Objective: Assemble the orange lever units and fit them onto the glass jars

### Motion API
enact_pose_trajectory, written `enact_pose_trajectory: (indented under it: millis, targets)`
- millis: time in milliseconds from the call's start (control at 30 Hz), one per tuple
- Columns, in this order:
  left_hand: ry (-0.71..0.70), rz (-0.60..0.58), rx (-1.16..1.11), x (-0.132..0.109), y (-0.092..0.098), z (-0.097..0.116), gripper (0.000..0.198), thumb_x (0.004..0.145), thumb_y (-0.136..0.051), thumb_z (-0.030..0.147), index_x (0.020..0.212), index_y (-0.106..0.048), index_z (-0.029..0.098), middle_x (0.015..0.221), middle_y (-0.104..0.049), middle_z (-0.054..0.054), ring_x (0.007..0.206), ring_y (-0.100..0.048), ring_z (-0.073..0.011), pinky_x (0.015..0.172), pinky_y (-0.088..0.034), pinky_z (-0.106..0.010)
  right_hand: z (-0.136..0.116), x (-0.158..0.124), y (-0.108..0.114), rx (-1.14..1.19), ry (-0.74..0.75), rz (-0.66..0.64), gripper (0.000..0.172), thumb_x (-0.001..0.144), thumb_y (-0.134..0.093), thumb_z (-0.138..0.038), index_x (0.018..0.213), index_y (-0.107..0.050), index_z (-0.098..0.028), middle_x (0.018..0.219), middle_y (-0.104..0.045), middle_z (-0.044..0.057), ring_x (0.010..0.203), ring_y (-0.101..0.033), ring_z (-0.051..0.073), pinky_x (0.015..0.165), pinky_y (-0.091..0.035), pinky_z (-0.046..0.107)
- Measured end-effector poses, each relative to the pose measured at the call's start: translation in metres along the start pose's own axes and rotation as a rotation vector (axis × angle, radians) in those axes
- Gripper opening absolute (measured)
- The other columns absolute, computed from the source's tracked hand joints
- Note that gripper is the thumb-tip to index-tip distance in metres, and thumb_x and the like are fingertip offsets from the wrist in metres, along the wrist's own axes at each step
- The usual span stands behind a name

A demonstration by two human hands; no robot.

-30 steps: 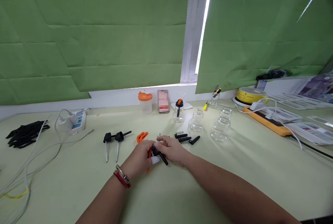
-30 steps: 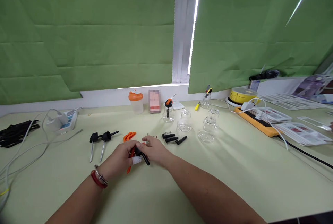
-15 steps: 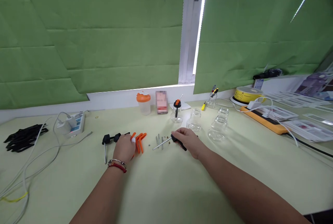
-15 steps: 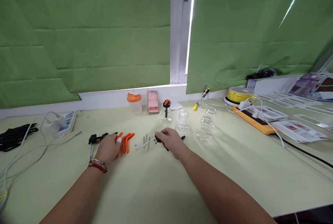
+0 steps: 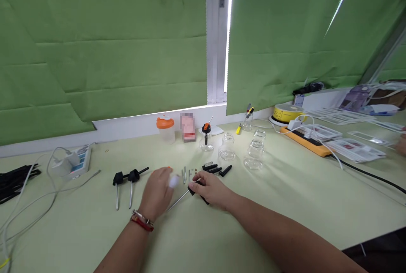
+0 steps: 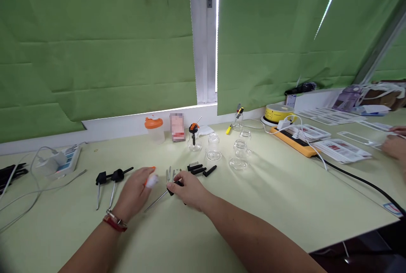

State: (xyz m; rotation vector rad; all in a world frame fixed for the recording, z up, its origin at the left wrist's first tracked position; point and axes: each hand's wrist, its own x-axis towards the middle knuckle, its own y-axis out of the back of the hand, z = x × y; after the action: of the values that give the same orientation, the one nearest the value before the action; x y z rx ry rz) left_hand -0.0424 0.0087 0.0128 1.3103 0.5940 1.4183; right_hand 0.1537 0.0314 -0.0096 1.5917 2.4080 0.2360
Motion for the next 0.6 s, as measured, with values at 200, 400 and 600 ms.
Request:
enact_pose_trajectory:
  millis: [200, 400, 600]
  targets:
    - [-0.108, -0.31, -0.422, -0.013, -0.003, 0.038, 0.021, 0.086, -0.042, 0.03, 0.098, -0.058, 0.022, 0.088, -0.063, -0.003, 0.077, -0.056, -0.0174, 0.067, -0.043, -0.027, 0.001, 0.003, 0.003, 0.118, 0.048, -0.092, 0.037, 0.081, -0.054, -0.051, 0.101, -0.052, -0.02, 0.068, -0.055, -0.002, 0.052, -0.051, 0.01, 0.045, -0.036, 0.02]
    - [0.115, -0.169, -0.493, -0.007, -0.002, 0.014, 0.027, 0.083, -0.047, 0.034, 0.105, -0.056, 0.022, 0.07, -0.056, 0.001, 0.066, -0.052, -0.0152, 0.062, -0.042, -0.026, -0.003, 0.014, 0.058, -0.262, 0.203, 0.095, 0.018, 0.085, -0.048, -0.031, 0.09, -0.061, -0.019, 0.079, -0.062, 0.003, 0.07, -0.059, 0.015, 0.06, -0.043, 0.024]
    - [0.473, 0.344, -0.472, 0.0, 0.017, -0.038, 0.04, 0.073, -0.058, 0.042, 0.107, -0.058, 0.021, 0.082, -0.062, -0.001, 0.073, -0.058, -0.0172, 0.068, -0.046, -0.028, 0.014, 0.024, 0.112, -0.86, 0.187, 0.154, 0.036, 0.068, -0.054, -0.002, 0.096, -0.069, -0.021, 0.101, -0.064, 0.007, 0.096, -0.056, 0.021, 0.077, -0.04, 0.028]
